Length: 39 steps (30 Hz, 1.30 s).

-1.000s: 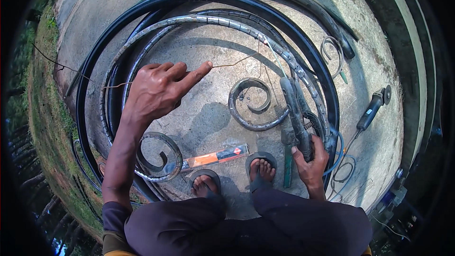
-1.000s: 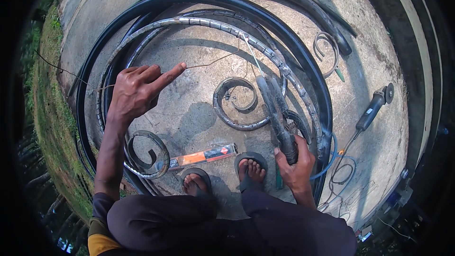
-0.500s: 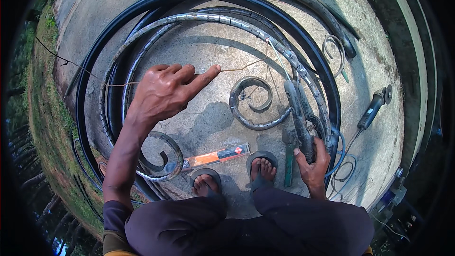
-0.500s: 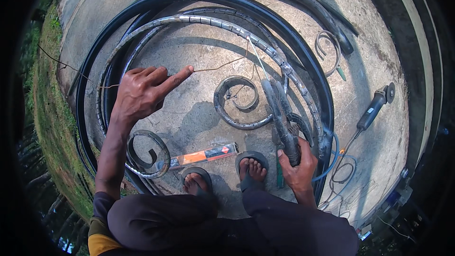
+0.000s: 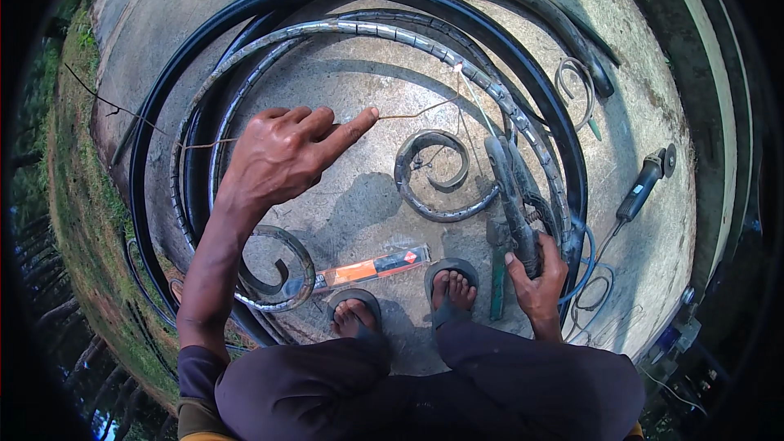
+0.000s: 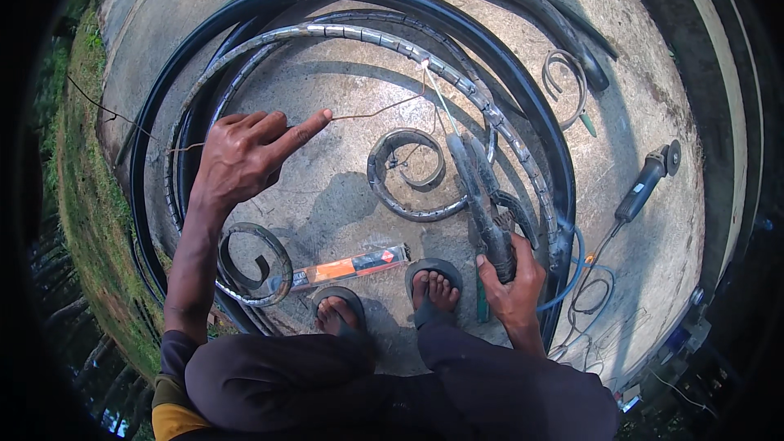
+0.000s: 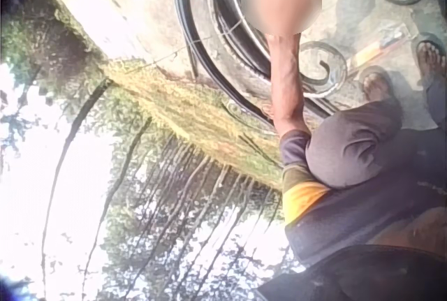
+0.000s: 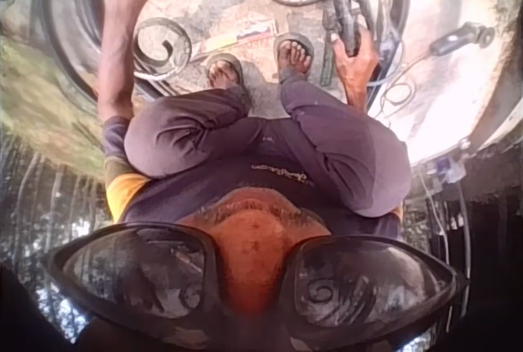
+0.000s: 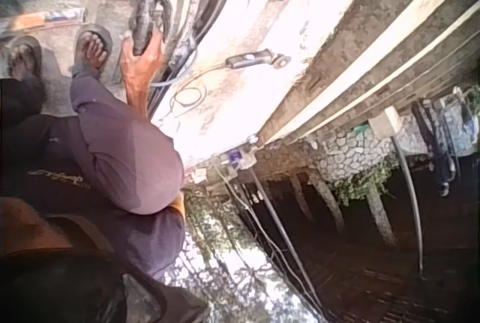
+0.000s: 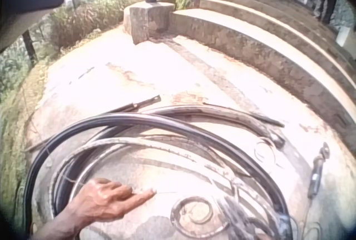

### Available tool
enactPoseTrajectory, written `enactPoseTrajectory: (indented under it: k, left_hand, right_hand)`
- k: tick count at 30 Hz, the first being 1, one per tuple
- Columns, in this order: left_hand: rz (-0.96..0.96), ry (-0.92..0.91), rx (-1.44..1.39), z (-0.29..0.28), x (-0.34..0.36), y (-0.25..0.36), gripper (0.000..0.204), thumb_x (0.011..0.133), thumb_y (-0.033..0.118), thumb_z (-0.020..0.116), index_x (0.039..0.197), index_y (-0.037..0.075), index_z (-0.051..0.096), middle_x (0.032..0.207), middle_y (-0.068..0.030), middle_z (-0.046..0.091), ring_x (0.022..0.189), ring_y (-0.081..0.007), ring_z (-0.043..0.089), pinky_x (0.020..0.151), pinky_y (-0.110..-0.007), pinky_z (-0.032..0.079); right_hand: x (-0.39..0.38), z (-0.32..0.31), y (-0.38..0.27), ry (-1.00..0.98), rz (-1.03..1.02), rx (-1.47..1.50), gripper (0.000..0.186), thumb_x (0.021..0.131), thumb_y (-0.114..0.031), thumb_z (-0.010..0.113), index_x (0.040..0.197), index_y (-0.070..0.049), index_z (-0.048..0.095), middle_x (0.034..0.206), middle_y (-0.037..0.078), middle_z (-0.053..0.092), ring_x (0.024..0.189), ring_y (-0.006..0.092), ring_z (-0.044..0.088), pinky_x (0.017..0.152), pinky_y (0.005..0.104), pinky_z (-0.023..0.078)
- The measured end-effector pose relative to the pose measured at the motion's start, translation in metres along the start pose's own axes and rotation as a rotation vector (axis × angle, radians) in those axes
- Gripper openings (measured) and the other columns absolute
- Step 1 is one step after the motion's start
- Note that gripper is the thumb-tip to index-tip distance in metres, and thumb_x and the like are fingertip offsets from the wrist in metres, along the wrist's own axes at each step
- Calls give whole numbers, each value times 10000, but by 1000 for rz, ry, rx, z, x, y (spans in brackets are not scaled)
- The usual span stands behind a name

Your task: The person puts on tinted glasses, aligns a wire on curved metal pipes, and welds the metal pieces together using an electrode holder.

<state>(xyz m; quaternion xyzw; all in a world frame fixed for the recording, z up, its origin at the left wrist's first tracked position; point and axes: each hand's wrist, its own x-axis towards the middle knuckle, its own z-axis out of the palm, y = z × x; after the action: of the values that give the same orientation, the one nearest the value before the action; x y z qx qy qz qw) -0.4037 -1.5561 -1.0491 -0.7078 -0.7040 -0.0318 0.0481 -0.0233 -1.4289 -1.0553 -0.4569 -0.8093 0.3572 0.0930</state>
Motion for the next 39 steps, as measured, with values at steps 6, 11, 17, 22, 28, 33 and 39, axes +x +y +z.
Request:
enactPoseTrajectory:
  k: [6, 11, 17, 22, 28, 33, 39]
  left_hand:
    - [-7, -106, -25, -6, 0, 0, 552, 928, 163, 558, 1459, 299, 490, 803, -3, 587, 730, -141, 663, 612, -313, 534]
    - [8, 42, -28, 1, 2, 2, 634, 846, 117, 606, 1441, 321, 524, 660, 23, 484, 583, -106, 573, 510, -295, 482]
    - [8, 40, -31, 0, 2, 1, 621, 850, 131, 614, 1437, 319, 532, 660, 19, 489, 583, -111, 577, 514, -298, 486]
    - [-9, -104, -23, -6, 1, 2, 561, 921, 168, 564, 1459, 303, 486, 821, 5, 612, 739, -138, 670, 627, -316, 551]
    - [1, -39, -9, -2, 2, 2, 593, 890, 157, 589, 1455, 311, 501, 747, 14, 551, 667, -123, 624, 576, -298, 515]
    - [20, 14, 1, 0, 1, 1, 632, 855, 139, 617, 1452, 319, 513, 677, 20, 494, 597, -109, 577, 523, -289, 482]
    - [13, 46, -49, -2, 0, 2, 635, 842, 110, 620, 1439, 308, 535, 668, 21, 478, 584, -107, 558, 517, -290, 473]
  right_hand:
    - [-1, 1, 2, 5, -14, 14, 368, 794, -58, 751, 1102, 50, 580, 808, 126, 675, 706, 147, 625, 655, 285, 499]
    - [-5, -1, 3, 27, 10, 42, 367, 794, -53, 748, 1104, 49, 580, 795, 111, 673, 693, 129, 618, 640, 276, 494]
    - [-3, 0, 2, 23, 2, 11, 373, 785, -47, 752, 1101, 51, 583, 780, 103, 669, 672, 123, 610, 623, 274, 488]
    - [-3, 0, 1, 10, 22, 8, 370, 781, -47, 752, 1095, 56, 585, 786, 115, 672, 674, 134, 621, 625, 282, 493]
    - [-2, 0, 3, 13, 6, -1, 387, 787, -69, 762, 1101, 64, 580, 819, 139, 684, 709, 158, 645, 655, 296, 509]
    - [-2, -1, 1, -10, 37, -4, 452, 769, -110, 776, 1145, 58, 591, 900, 225, 681, 793, 321, 712, 713, 383, 550]
    - [-6, 1, 7, 19, -6, 44, 385, 809, -49, 744, 1139, 56, 575, 865, 125, 689, 761, 154, 640, 708, 289, 510]
